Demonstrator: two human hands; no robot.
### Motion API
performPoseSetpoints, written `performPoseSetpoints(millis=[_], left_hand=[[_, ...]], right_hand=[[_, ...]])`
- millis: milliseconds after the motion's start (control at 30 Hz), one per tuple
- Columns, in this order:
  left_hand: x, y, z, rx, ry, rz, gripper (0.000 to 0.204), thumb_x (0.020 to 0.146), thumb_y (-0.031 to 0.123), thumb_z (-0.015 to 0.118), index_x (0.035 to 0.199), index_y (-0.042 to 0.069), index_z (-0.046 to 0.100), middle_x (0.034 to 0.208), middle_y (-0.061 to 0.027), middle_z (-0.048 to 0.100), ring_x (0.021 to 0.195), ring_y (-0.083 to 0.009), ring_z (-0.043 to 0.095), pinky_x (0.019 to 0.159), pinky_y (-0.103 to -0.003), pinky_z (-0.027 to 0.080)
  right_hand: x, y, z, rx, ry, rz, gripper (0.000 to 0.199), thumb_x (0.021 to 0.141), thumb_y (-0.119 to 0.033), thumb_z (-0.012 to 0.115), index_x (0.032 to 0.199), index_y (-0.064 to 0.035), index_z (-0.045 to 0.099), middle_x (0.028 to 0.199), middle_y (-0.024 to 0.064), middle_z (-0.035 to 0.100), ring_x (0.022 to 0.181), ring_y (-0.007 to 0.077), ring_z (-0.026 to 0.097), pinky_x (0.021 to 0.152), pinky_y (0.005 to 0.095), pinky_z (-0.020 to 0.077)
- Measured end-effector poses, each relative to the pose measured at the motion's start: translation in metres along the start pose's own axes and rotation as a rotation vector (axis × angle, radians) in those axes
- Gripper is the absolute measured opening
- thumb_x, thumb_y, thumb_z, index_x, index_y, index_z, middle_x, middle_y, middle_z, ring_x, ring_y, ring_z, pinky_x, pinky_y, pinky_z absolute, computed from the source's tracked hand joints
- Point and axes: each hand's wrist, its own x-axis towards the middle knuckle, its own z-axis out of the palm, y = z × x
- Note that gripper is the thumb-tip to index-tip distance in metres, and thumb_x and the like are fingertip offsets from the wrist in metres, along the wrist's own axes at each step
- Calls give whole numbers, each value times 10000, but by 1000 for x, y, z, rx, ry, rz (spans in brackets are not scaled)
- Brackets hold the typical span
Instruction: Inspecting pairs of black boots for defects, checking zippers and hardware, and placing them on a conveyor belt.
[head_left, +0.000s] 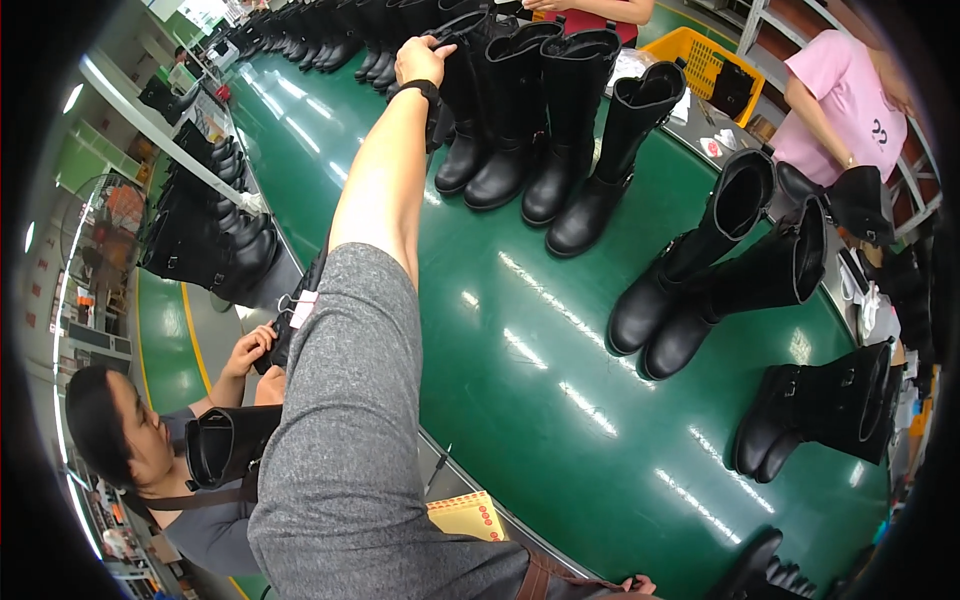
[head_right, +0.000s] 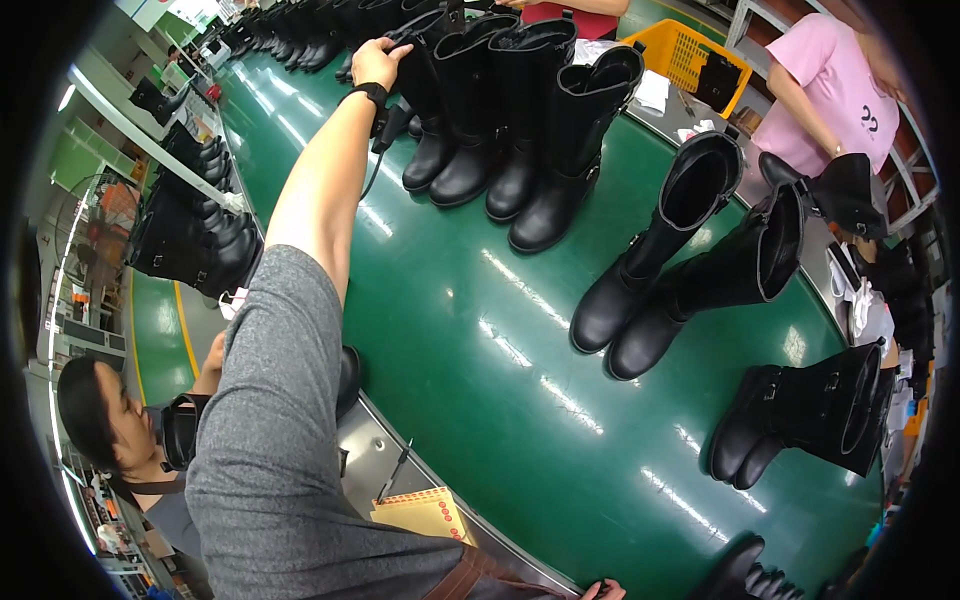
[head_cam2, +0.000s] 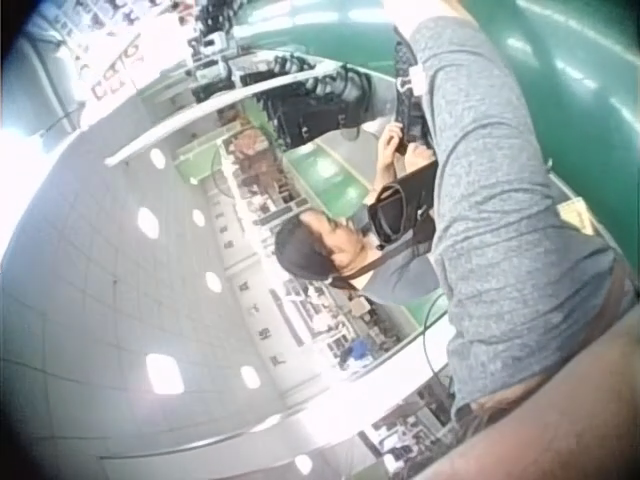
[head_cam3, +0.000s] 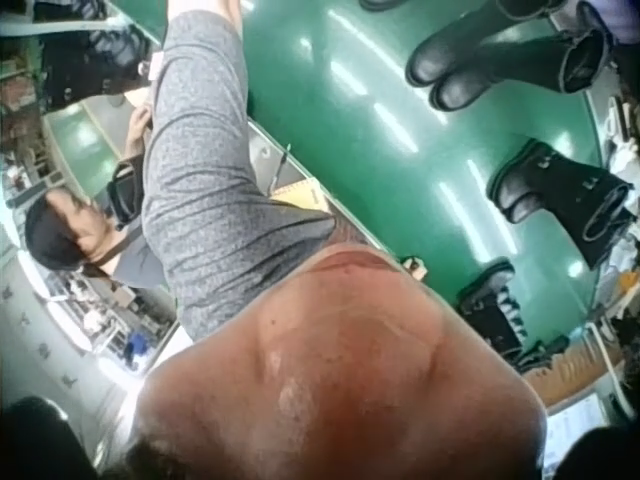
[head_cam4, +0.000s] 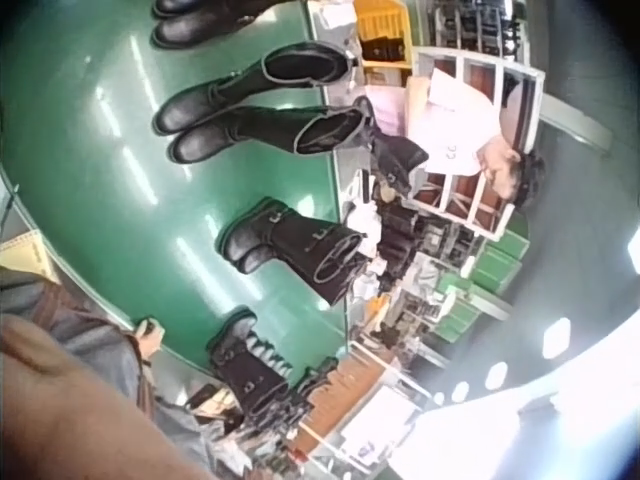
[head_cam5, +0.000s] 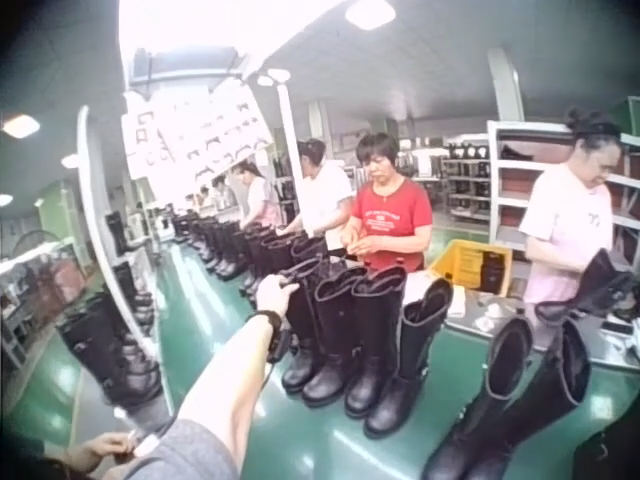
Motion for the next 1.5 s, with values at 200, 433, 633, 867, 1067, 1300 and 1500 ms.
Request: performPoseSetpoints(millis=[200, 433, 633, 867, 1067, 1300, 1500], left_hand=[[13, -24, -8, 162, 132, -137, 560, 909, 574, 472, 874, 84, 741, 892, -187, 689, 911, -340, 655, 821, -423, 508], [12, -28, -9, -407, -30, -86, 364, 761, 380, 744, 937, 61, 738, 736, -100, 698, 588, -157, 646, 625, -265, 510], [10, -25, -12, -99, 0, -111, 505, 875, 547, 561, 912, 77, 744, 820, -107, 713, 590, -191, 648, 626, -298, 518], [-1, -7, -30, -622, 115, -271, 671, 974, 574, 241, 1288, 57, 532, 1173, -113, 647, 579, -171, 625, 491, -250, 486], [-114, 52, -13, -183, 203, -156, 172, 859, 213, 644, 886, 65, 562, 996, -150, 525, 923, -337, 576, 808, -442, 467], [-120, 65, -36, -85, 94, -280, 135, 876, 201, 634, 921, 83, 586, 1020, -134, 530, 890, -343, 600, 787, -453, 478], [-39, 40, -51, 97, 36, -218, 546, 860, 228, 664, 1361, 272, 452, 1169, -148, 460, 1028, -329, 591, 857, -444, 492]], right_hand=[[29, -86, -36, 63, -360, 258, 258, 796, -113, 684, 1026, -87, 570, 778, 123, 568, 688, 205, 537, 635, 381, 472], [32, -84, -40, -33, -335, 169, 262, 788, -137, 698, 1004, -56, 574, 777, 119, 563, 693, 205, 540, 633, 371, 472], [17, -26, -23, -45, -259, 65, 264, 757, -123, 699, 974, -44, 571, 772, 107, 532, 656, 196, 500, 597, 355, 439], [34, -87, -42, -17, -496, 169, 261, 790, -145, 698, 999, -48, 575, 801, 125, 577, 708, 210, 559, 636, 372, 472], [17, -10, -18, 38, -291, 38, 222, 769, -126, 672, 919, -17, 550, 747, 57, 430, 540, 143, 382, 517, 295, 389], [23, -60, -34, 79, -184, 8, 171, 783, -138, 650, 883, -30, 561, 717, 55, 481, 545, 162, 445, 529, 304, 405], [22, -14, -21, 107, -336, 148, 189, 782, -137, 660, 902, -39, 553, 697, 26, 482, 505, 148, 425, 507, 286, 411]])
